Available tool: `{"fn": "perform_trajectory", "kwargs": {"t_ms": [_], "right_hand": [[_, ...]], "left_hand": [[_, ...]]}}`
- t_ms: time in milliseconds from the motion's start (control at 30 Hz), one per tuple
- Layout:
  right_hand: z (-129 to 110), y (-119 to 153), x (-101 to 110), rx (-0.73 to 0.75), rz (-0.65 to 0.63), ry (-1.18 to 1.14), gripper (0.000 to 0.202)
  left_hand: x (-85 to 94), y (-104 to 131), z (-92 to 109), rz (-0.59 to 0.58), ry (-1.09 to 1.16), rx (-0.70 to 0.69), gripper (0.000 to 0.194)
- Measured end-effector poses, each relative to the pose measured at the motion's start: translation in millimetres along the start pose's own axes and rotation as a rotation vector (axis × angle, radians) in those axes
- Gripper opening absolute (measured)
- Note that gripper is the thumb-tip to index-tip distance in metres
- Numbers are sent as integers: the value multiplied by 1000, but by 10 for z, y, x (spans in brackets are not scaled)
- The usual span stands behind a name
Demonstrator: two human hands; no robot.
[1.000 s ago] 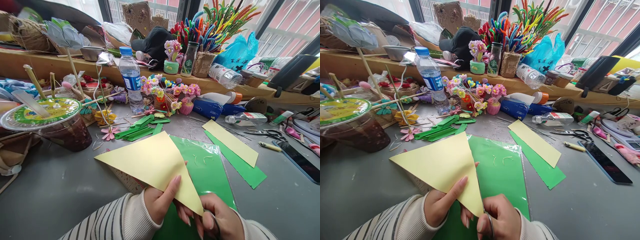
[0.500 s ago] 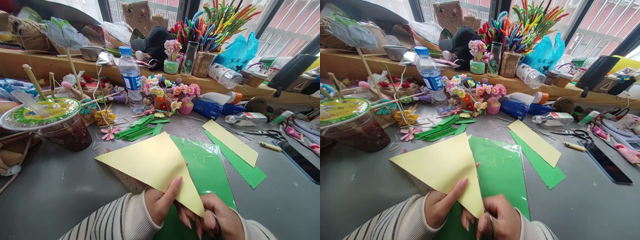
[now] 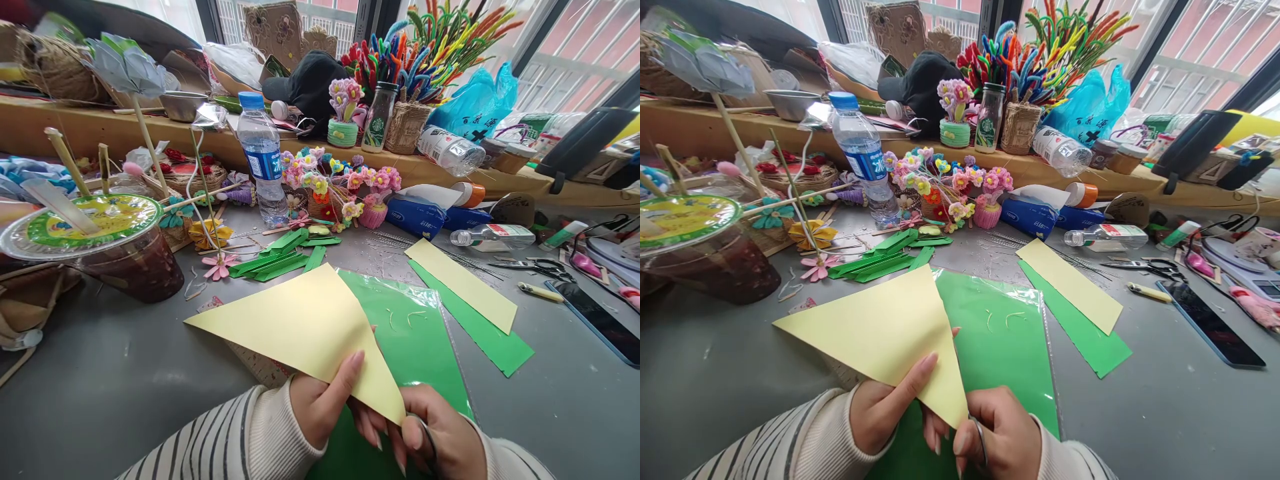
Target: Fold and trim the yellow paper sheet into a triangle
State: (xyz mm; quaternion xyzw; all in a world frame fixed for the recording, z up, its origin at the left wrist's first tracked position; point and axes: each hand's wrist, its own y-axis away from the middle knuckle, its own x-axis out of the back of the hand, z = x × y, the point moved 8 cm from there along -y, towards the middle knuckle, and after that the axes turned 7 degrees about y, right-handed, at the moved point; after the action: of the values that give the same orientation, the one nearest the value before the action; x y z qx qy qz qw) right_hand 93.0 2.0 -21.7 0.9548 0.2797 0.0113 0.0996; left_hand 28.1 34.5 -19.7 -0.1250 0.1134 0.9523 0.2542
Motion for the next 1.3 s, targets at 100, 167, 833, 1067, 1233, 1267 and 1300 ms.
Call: {"fn": "perform_trajectory", "kwargs": {"t_ms": [100, 167, 833, 1067, 1233, 1267, 1300], "right_hand": [[30, 16, 29, -19, 17, 38, 55], [47, 29, 51, -17, 34, 50, 54], [-22, 37, 28, 6, -21, 79, 54], [-81, 25, 24, 49, -6, 87, 54], [-98, 24, 15, 61, -11, 114, 54], [-99, 23, 18, 58, -6, 119, 55], [-98, 23, 18, 55, -6, 120, 55]], "left_hand": [[-29, 8, -11, -22, -43, 25, 38], [-27, 11, 29, -12, -136, 6, 37], [-7, 3, -175, 20, -126, 217, 54], [-38, 17, -147, 15, -105, 239, 58], [-55, 26, -149, -5, -63, 247, 59], [-57, 26, -148, -9, -54, 244, 59], [-58, 24, -148, -13, -49, 239, 59]]}}
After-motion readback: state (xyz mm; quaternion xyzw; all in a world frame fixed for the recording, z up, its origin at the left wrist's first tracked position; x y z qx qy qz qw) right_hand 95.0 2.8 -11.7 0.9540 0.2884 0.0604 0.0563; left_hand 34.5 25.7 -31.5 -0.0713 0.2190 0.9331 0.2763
